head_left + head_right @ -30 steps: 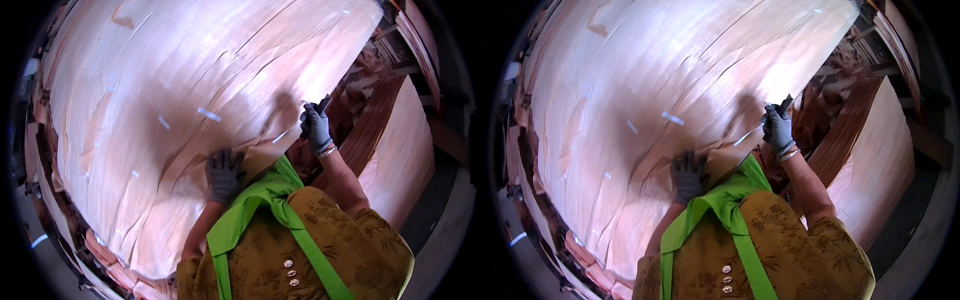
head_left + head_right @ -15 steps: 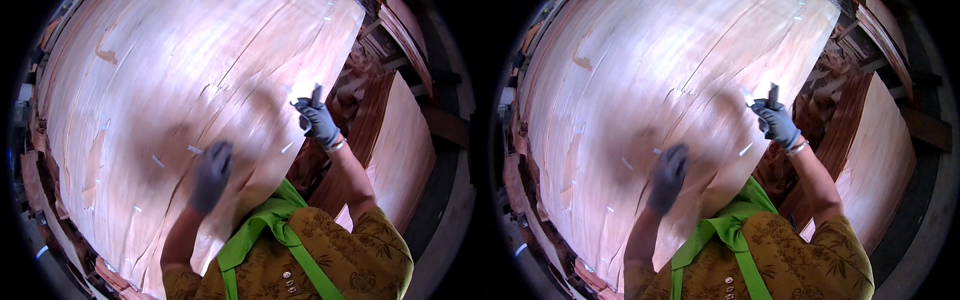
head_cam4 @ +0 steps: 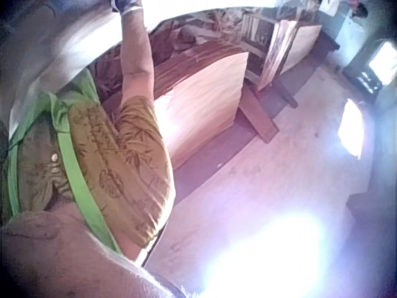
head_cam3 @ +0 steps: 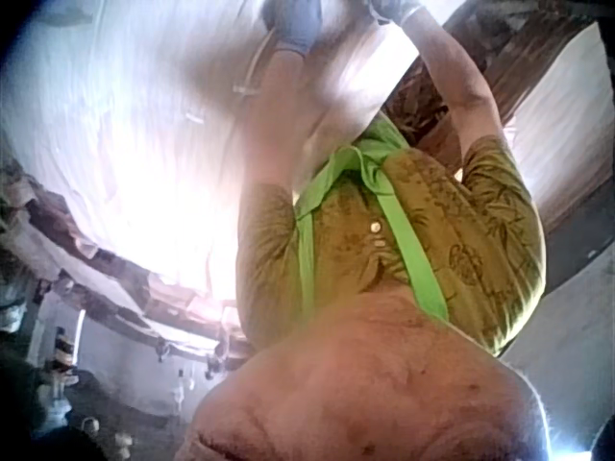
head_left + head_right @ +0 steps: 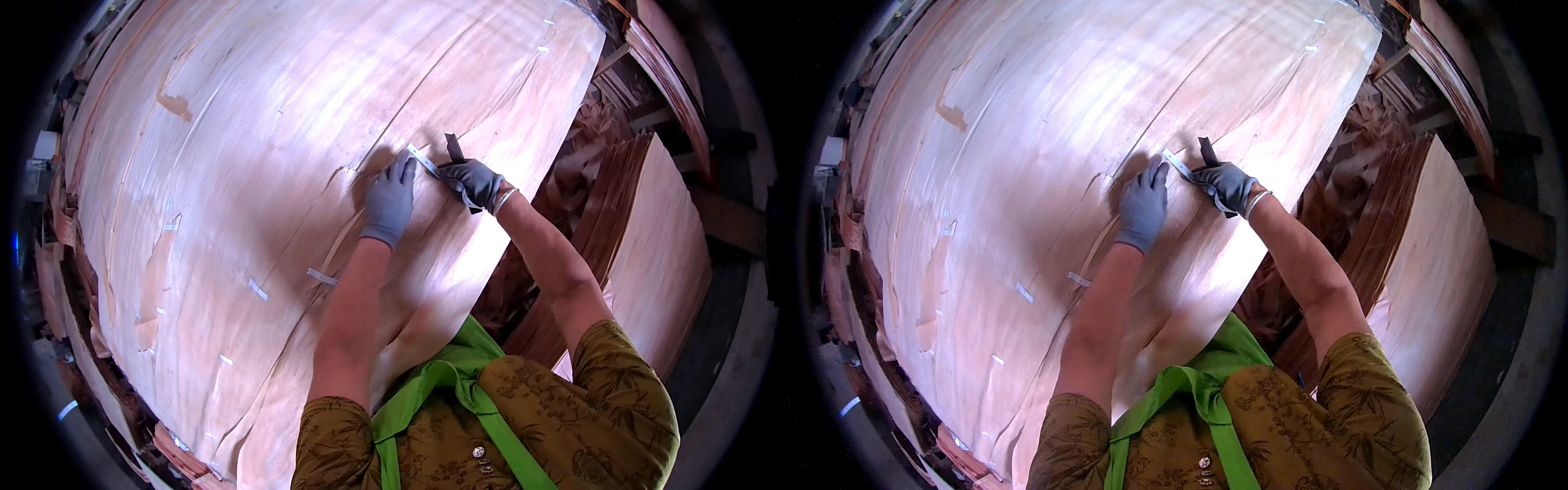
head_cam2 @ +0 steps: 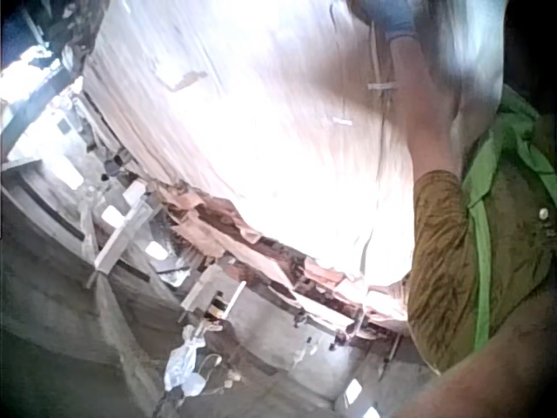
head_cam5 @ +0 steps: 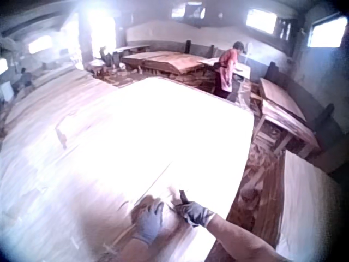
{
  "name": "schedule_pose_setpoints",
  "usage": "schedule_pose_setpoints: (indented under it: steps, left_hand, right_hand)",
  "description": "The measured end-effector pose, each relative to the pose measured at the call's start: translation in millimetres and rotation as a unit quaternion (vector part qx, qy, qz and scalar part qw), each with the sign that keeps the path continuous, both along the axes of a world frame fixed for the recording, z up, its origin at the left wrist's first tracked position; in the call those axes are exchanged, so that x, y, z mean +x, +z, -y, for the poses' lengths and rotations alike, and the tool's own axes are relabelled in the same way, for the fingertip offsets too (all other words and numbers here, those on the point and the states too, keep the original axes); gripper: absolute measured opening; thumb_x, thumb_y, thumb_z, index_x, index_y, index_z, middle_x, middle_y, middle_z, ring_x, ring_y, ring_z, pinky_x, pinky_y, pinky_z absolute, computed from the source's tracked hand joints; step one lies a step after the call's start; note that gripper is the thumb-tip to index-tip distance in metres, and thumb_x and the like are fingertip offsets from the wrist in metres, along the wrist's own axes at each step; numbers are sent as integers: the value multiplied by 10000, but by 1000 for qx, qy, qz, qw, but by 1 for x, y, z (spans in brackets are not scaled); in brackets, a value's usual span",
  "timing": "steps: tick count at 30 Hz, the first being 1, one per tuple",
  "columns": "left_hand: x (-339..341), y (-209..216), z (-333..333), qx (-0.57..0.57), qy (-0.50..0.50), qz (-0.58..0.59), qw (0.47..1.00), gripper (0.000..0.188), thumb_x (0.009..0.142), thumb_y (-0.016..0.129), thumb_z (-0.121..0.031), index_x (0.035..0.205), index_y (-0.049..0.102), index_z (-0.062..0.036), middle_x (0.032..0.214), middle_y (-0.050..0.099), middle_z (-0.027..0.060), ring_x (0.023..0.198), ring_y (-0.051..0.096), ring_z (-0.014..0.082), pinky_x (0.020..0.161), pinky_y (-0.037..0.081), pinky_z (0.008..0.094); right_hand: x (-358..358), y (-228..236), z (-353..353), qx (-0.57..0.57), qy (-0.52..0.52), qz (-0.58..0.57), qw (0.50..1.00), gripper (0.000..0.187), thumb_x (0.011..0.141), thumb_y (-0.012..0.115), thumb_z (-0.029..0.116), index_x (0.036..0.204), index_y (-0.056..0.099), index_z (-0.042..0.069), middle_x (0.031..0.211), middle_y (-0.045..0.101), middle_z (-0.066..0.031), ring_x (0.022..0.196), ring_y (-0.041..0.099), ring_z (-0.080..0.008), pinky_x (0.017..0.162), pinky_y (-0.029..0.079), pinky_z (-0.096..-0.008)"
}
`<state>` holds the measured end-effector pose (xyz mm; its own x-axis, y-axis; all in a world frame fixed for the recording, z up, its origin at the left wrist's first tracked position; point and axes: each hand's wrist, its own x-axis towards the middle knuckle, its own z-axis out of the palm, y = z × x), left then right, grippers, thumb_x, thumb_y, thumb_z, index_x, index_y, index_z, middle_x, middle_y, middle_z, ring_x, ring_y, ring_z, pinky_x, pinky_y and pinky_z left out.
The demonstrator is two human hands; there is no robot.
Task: The person prepares large wood veneer sheets by using a utility knife to trim edges, removing damaged or excess strips by hand, and using a metal ruler to measure and cut specific sections. They then pick up and stack the prepared sheets onto a nearby pile.
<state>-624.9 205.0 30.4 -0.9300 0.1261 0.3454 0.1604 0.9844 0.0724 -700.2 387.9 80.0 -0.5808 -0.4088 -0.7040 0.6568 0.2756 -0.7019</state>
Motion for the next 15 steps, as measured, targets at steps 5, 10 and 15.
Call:
schedule_pose_setpoints:
  steps: [5,10,15]
  left_hand:
    - [-12,29,-7,-117,-89,130,981,531,814,529,-145,1330,456,-248,1415,382,44,1058,502,248,774,463,388]
    - [-10,36,-17,-148,-69,162,973,540,845,500,-154,1321,442,-403,1415,375,41,1071,485,254,782,446,402]
    - [-6,36,-10,-99,-53,144,983,487,829,524,-155,1279,502,-339,1396,404,30,1088,492,244,818,436,398]
  right_hand:
    - [-3,-8,-16,-5,-3,8,1000,161,875,624,235,838,664,83,554,451,29,399,372,-83,371,259,-244]
    - [22,-15,-43,21,-20,-16,999,160,890,603,199,851,635,47,578,525,1,427,460,-91,390,347,-224]
    - [100,-15,0,29,-52,8,998,148,891,599,188,863,627,46,614,536,1,473,486,-100,439,390,-246]
